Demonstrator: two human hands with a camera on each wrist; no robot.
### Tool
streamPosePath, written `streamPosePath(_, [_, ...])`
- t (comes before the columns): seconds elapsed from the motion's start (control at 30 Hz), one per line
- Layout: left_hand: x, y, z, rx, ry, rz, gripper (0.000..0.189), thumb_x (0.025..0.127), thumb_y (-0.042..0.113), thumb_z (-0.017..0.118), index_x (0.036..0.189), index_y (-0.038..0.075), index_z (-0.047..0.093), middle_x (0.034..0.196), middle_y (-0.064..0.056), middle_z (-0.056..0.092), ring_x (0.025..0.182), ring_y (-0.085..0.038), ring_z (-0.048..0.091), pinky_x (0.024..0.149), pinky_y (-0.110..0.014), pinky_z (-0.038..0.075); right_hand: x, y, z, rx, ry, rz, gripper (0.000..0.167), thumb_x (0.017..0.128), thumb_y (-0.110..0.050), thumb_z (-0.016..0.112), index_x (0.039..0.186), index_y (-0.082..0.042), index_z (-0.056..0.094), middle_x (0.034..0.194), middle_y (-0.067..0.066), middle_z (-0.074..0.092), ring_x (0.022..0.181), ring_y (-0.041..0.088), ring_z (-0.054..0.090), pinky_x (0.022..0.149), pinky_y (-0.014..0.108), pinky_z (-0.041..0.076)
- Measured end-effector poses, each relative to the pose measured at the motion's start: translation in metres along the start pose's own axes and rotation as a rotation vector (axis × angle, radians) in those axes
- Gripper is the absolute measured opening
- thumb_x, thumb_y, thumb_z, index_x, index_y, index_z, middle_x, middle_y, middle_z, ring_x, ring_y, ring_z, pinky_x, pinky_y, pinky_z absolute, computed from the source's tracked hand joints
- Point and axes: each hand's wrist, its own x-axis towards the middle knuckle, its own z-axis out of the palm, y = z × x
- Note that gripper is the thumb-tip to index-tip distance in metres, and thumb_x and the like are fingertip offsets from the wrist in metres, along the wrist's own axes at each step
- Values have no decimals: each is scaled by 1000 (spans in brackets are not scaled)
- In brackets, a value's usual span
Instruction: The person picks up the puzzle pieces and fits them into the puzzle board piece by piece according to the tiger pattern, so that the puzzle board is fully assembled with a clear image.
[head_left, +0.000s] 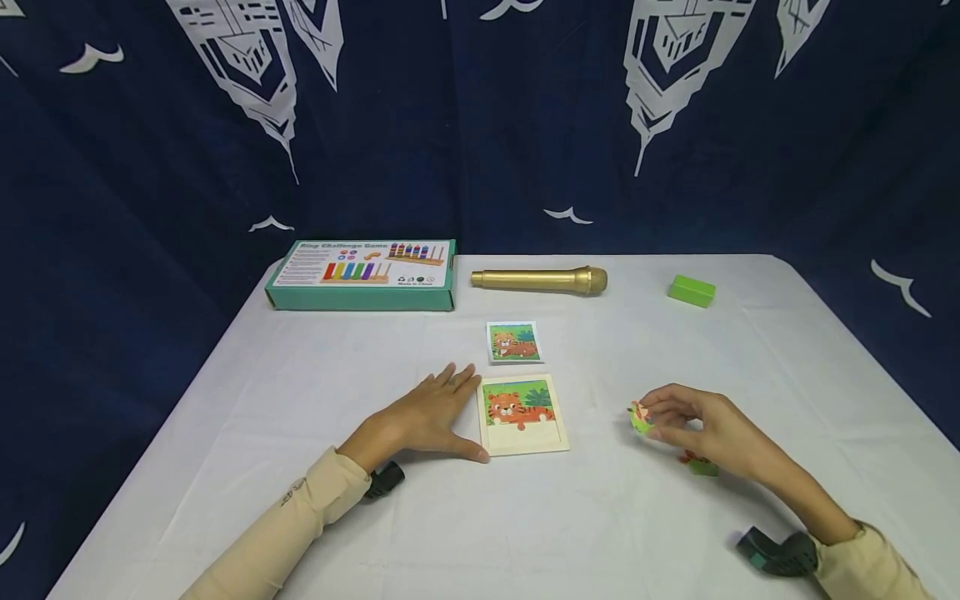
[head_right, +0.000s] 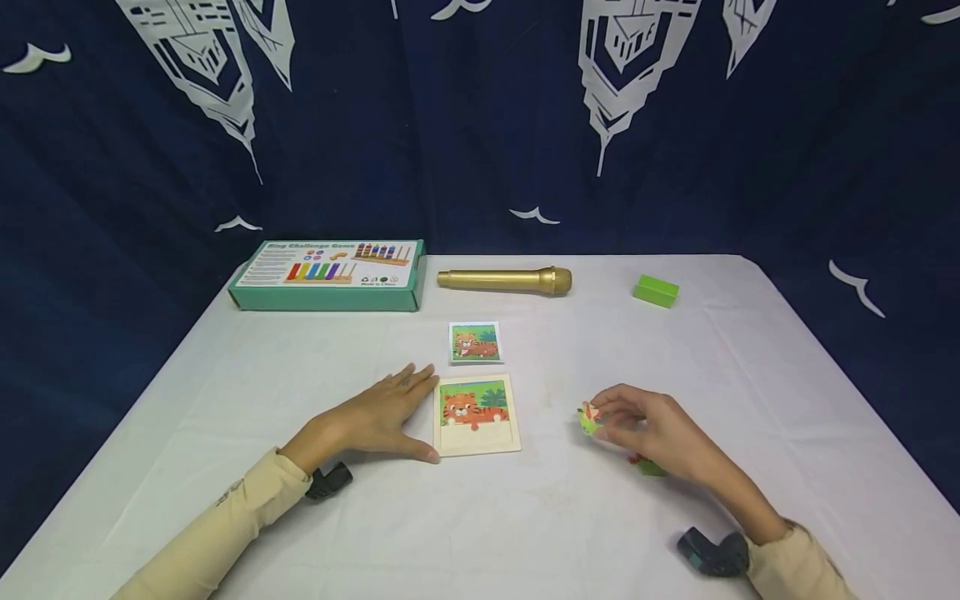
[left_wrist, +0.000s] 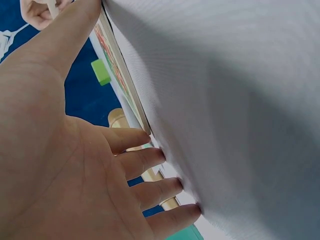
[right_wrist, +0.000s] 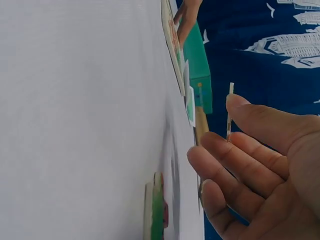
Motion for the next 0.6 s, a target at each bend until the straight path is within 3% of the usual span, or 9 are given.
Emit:
streamPosePath(0.27, [0,0,0,-1,6,3,115,71,71,68,152,5,21,160,-11,13,147,-34,7,116,-52,14,18,-3,7,-24,0,-79,32,86,-10,71,117,-12,66,98,-3,67,81,6,60,74,22,53])
streamPosePath(0.6, [0,-1,0,-7,8,3,115,70,70,69,152,5,22,160,-12,14,147,-34,7,116,-52,15,44,-14,24,319,-111,65,37,88,-2,65,125,-2,61,102,15,63,86,17,65,73,29,57])
